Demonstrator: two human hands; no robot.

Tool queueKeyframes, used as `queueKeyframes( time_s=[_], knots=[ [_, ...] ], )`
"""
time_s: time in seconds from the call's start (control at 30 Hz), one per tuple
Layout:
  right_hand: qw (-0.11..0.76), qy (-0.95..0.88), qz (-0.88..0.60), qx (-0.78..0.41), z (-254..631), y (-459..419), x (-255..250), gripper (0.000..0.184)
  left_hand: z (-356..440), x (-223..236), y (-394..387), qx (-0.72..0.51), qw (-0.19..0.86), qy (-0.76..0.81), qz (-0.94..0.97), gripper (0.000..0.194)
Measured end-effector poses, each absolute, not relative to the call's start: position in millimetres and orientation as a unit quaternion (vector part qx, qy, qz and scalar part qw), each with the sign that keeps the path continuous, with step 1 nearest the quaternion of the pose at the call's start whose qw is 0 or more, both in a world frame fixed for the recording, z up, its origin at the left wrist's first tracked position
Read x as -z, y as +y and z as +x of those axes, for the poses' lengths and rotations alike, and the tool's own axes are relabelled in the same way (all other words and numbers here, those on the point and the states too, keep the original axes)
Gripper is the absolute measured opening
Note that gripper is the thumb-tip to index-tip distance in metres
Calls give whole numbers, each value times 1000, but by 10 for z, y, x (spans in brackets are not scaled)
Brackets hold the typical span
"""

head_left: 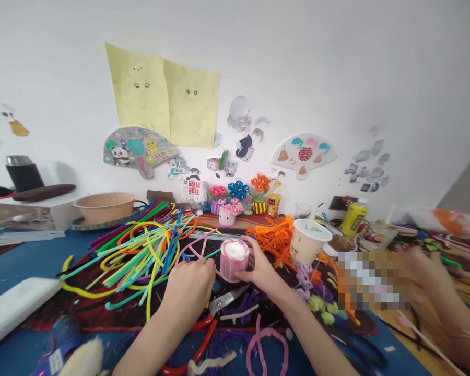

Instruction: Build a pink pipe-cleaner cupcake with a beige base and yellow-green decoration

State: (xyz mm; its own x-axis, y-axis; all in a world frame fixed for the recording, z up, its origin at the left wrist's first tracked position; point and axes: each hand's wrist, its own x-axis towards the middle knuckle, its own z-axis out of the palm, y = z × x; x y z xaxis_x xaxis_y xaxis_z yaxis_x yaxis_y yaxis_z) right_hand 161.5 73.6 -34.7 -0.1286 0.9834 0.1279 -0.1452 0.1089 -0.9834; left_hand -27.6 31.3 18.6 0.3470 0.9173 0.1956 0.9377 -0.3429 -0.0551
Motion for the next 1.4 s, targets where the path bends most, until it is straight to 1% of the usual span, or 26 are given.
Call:
queueKeyframes(
  time_s=[0.13,0.27,0.43,0.6,0.83,0.97,1.1,1.3,1.4],
  knots=[
    [540,-496,-402,-549,1624,722,306,88,-292,-158,326,72,62,-584,-806,34],
    [551,-475,-411,-550,1645,735,301,84,-284,-91,343,95,27,-581,-808,30],
    [575,-454,-410,-544,1667,750,290,71,-261,-36,335,155,-30,-554,-818,31],
    [579,-457,-389,-553,1670,699,199,63,-255,-40,341,218,-85,-546,-804,35],
    [568,-472,-350,-576,1657,661,145,62,-247,-18,361,299,-157,-521,-784,43],
    [567,-477,-333,-583,1637,660,146,63,-248,-18,354,329,-201,-496,-778,45],
    [573,-476,-320,-585,1617,639,119,60,-247,-3,369,349,-237,-487,-765,49],
    [581,-482,-309,-578,1640,654,125,57,-250,8,360,380,-255,-468,-756,47],
    [564,-498,-304,-584,1638,643,139,57,-244,-1,333,390,-251,-466,-753,49]
  ],
)
